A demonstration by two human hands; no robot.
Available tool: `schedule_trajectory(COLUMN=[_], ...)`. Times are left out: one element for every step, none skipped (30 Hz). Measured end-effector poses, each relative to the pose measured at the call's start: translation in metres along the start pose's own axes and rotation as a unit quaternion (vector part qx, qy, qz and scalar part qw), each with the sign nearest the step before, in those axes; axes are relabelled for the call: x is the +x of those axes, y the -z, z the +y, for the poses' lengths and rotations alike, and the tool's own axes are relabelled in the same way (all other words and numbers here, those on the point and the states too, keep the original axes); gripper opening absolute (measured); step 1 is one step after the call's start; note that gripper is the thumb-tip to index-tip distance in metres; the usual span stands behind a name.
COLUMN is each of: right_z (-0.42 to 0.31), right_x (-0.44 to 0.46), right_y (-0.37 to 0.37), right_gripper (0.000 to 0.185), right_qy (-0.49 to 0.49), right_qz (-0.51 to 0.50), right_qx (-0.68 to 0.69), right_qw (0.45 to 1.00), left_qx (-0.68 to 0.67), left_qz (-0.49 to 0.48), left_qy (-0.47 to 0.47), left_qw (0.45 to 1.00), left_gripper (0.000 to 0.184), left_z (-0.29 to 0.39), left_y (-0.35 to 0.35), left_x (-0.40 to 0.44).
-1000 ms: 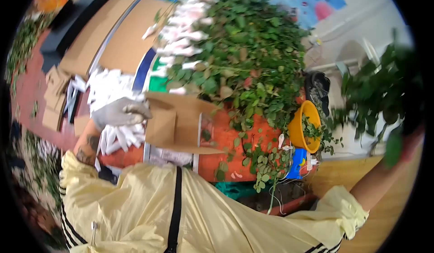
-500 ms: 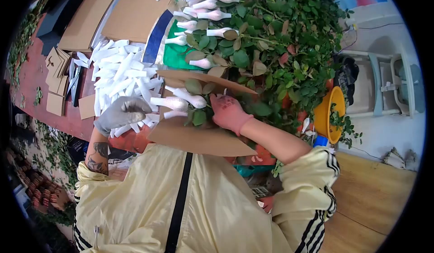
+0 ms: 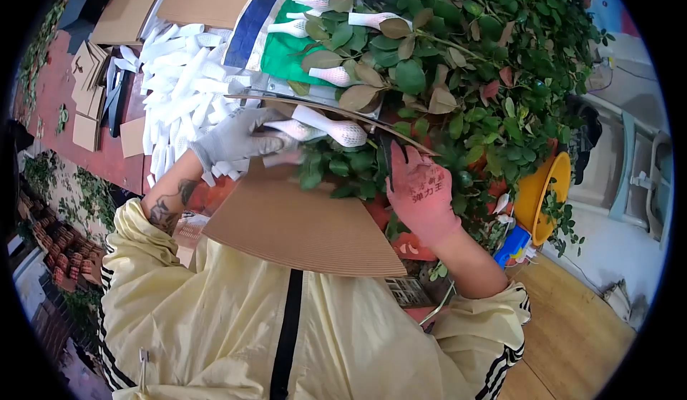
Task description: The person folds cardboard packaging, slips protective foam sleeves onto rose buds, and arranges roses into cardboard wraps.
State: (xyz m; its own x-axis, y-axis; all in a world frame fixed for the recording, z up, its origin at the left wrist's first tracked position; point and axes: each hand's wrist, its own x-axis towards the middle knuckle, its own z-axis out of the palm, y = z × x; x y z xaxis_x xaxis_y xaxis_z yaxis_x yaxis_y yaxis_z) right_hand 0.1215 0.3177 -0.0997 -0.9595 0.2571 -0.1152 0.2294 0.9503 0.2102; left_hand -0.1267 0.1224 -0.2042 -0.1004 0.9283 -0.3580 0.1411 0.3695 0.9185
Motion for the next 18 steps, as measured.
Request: schedule_trajectory(right_z=[-0.001,-0.003,-0.006,-0.007,-0.007,-0.009,-0.012,-0.014,-0.015,-0.015,-0.014,-0.014,-0.014,-0.006,0.000,0.003,0.006,0.008], right_x=[0.001,0.004,0.010,0.016,0.019,0.023,0.027,0.031,0.036,0.041,0.036,0.037,0.038,0.032,0.029,0.027,0.026,0.025], right_y=[-0.001,-0.005,-0.011,-0.020,-0.040,-0.056,-0.070,-0.091,-0.097,-0.102,-0.102,-0.081,-0.060,-0.045,-0.033,-0.024,-0.016,-0.008], right_gripper=[0.048,0.048,0.052,0.056,0.053,0.053,0.051,0.050,0.049,0.048,0.047,0.047,0.047,0.043,0.039,0.039,0.040,0.041], right_qy=[-0.003,-0.004,0.003,0.010,0.042,0.043,0.048,0.054,0.103,0.134,0.055,0.023,-0.020,0.006,0.032,0.037,0.082,0.121], right_qz=[-0.021,-0.021,-0.060,-0.098,-0.056,-0.054,-0.052,-0.049,0.029,0.118,0.008,-0.052,-0.104,-0.082,-0.060,-0.062,-0.125,-0.185], right_qx=[0.007,0.009,0.032,0.055,0.007,0.007,-0.014,-0.036,-0.140,-0.245,-0.042,0.062,0.161,0.223,0.284,0.283,0.363,0.439], right_qw=[1.000,1.000,0.998,0.994,0.997,0.998,0.997,0.997,0.984,0.953,0.998,0.996,0.981,0.971,0.957,0.957,0.920,0.871], left_qx=[-0.033,-0.031,-0.005,0.022,0.049,0.050,-0.021,-0.094,-0.002,-0.004,0.058,0.077,0.096,0.092,0.076,0.060,0.045,0.045], left_qz=[-0.038,-0.040,-0.061,-0.081,-0.032,-0.031,-0.039,-0.047,-0.032,-0.029,-0.019,0.005,0.029,0.035,0.020,0.003,0.002,0.002], left_qy=[0.006,0.007,0.053,0.097,0.054,0.053,0.071,0.089,0.083,0.083,0.128,0.128,0.129,0.131,0.120,0.108,0.082,0.081], left_qw=[0.999,0.999,0.997,0.992,0.997,0.997,0.996,0.990,0.996,0.996,0.990,0.989,0.986,0.986,0.990,0.992,0.996,0.996], left_gripper=[0.041,0.041,0.044,0.048,0.055,0.055,0.060,0.065,0.074,0.074,0.076,0.076,0.075,0.075,0.075,0.076,0.072,0.072], left_z=[0.003,0.000,-0.005,-0.004,0.002,0.011,0.019,0.023,0.026,0.031,0.038,0.034,0.030,0.028,0.026,0.024,0.016,0.009], left_y=[0.001,0.002,0.005,0.007,0.004,0.003,0.002,0.001,-0.001,-0.002,-0.004,-0.006,-0.009,-0.008,-0.007,-0.007,-0.010,-0.012], left_x=[-0.001,-0.002,-0.002,-0.002,-0.006,-0.010,-0.013,-0.015,-0.014,-0.014,-0.015,-0.016,-0.017,-0.018,-0.018,-0.019,-0.018,-0.017])
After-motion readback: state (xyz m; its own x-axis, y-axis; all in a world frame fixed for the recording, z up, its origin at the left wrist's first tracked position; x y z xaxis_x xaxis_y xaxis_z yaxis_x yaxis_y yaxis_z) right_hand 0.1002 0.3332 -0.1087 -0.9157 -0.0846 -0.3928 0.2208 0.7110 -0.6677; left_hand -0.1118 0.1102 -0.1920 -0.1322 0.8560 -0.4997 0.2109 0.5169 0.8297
